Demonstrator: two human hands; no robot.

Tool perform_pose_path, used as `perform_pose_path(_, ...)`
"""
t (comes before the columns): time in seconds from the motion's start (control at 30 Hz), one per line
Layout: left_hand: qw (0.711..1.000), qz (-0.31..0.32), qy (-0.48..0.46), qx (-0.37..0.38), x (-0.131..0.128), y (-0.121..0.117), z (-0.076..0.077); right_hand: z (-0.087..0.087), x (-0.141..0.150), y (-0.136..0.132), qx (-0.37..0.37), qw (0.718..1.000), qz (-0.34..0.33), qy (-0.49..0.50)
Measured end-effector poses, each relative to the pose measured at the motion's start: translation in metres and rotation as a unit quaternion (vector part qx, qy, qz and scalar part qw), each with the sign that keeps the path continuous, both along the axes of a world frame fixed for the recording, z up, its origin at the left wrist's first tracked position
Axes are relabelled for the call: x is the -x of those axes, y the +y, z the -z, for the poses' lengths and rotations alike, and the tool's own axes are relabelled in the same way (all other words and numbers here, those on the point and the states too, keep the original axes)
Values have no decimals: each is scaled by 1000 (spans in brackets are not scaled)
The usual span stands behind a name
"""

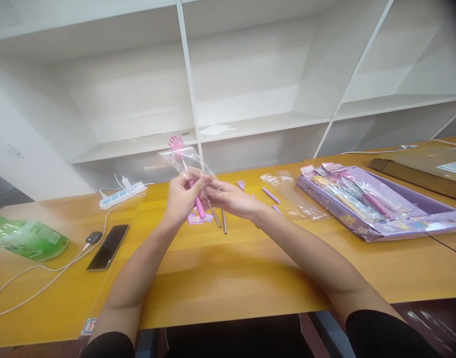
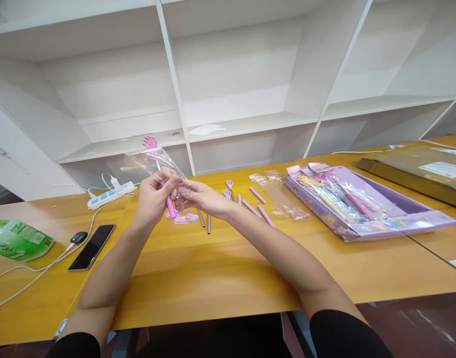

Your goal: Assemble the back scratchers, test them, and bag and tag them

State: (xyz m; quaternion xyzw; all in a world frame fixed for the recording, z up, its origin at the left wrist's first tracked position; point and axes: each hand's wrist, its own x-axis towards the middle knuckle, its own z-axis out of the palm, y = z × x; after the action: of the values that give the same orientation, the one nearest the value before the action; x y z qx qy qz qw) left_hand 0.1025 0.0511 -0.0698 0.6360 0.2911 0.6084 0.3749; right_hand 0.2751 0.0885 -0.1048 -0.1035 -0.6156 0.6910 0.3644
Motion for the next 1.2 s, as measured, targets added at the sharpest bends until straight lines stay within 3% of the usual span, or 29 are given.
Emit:
perform_pose_path(0.17, 997, -50, 53, -33, -3, -3, 1, -1, 1, -4, 66, 996, -62, 11)
perform_pose_path(0.27, 998, -39, 49, -1, -4, -5, 2, -2, 0, -4, 65, 993, -99, 2)
perform_pose_path(0.33, 998, -35, 55, -18, -4, -4, 2, -2, 0, -5, 63, 993, -105, 2)
perform_pose_path(0.47, 994, -18, 87, -69, -1, 1, 0, -5, 2, -6, 71, 995, -71, 9)
perform_pose_path(0.6, 989, -54, 106, -90, 4, 4, -4, -12, 0, -6, 58, 998, 28, 11)
perform_pose_path(0.77, 985, -122, 79, -89, 15, 8, -8, -19, -14, 2, -11, 982, 186, 7)
perform_pose_path(0.87, 993, -95, 27, -71, 26, 9, -13, -28, -33, 6, -68, 961, 267, 10)
perform_pose_path(0.97, 994, -78, -35, -64, 36, 8, -21, -43, -60, 2, -175, 938, 297, -25)
perform_pose_path(1.07, 989, -95, -91, -70, 44, 4, -31, -57, -86, -8, -304, 895, 310, -106)
perform_pose_path(1.2, 984, -105, -127, -71, 47, -3, -39, -66, -102, -18, -446, 806, 338, -192)
